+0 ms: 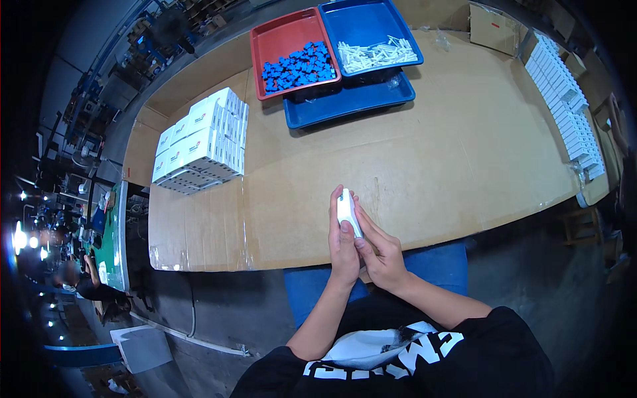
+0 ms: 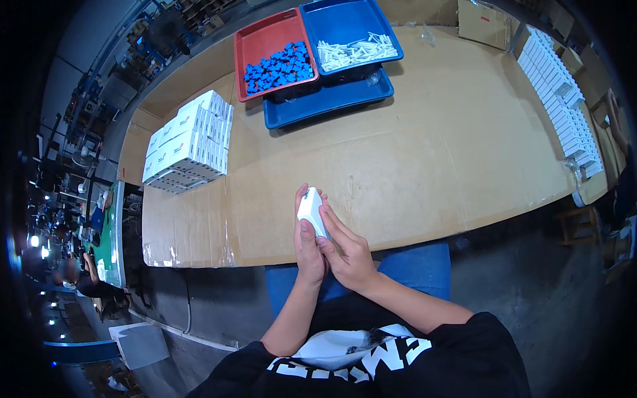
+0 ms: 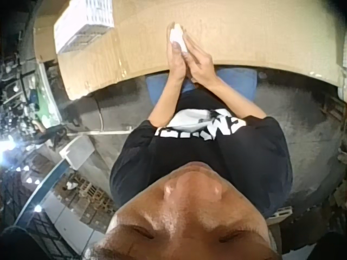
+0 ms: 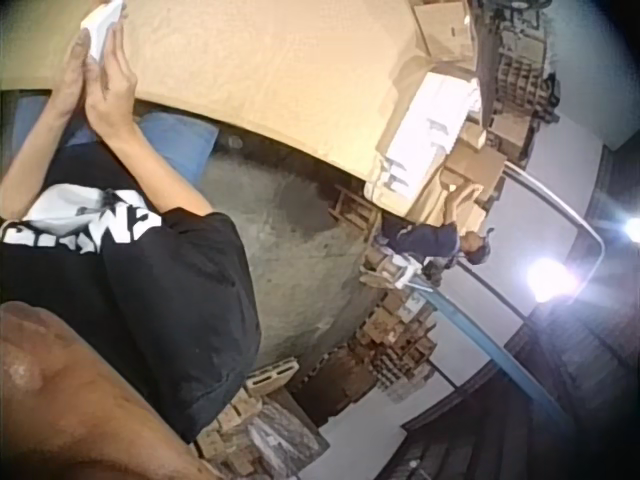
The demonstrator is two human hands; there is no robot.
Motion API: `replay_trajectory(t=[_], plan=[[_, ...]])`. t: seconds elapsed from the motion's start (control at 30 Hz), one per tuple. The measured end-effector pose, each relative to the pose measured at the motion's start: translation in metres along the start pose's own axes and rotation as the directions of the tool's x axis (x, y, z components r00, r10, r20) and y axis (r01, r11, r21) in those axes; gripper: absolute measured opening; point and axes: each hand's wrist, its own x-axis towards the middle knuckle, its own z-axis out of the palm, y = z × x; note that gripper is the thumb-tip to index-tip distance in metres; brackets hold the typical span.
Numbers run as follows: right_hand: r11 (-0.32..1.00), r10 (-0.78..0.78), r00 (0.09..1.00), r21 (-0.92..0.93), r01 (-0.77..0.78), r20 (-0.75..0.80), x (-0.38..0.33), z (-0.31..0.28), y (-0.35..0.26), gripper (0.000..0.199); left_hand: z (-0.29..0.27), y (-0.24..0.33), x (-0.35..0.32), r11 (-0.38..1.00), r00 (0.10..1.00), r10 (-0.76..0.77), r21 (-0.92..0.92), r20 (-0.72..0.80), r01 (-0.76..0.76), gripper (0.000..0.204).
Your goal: The recorder is assembling small electronic components, specifically placing a printed circuit board into a white plastic housing.
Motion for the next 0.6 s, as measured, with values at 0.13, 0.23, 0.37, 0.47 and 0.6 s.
replay_trajectory(t=[0.13,0.23,0.37,0.47,0.6], plan=[[0.994,-0.068,0.997,-0.093,0.065,-0.03,-0.003,0.002,0.0,0.05,0.001,0.0,-0.004,0.999,1.0,0.023,-0.037,0.018,-0.023,0.092],[0.989,-0.11,0.993,-0.109,0.105,-0.045,-0.004,0.005,-0.001,0.049,0.003,0.002,-0.005,0.998,0.999,0.045,-0.038,0.0,-0.045,0.094],[0.994,-0.097,0.993,-0.058,0.093,-0.072,-0.007,0.007,-0.001,0.049,0.003,-0.004,-0.006,0.995,0.999,0.044,-0.092,0.001,-0.044,0.096],[0.994,-0.085,0.994,-0.076,0.079,-0.071,-0.008,0.011,0.001,0.051,0.002,-0.006,-0.006,0.991,0.999,0.032,-0.127,-0.029,-0.036,0.097],[0.958,0.077,0.994,0.284,-0.051,-0.08,-0.002,0.018,-0.005,0.047,-0.001,0.0,-0.004,0.995,0.998,0.045,-0.086,-0.039,-0.048,0.098]])
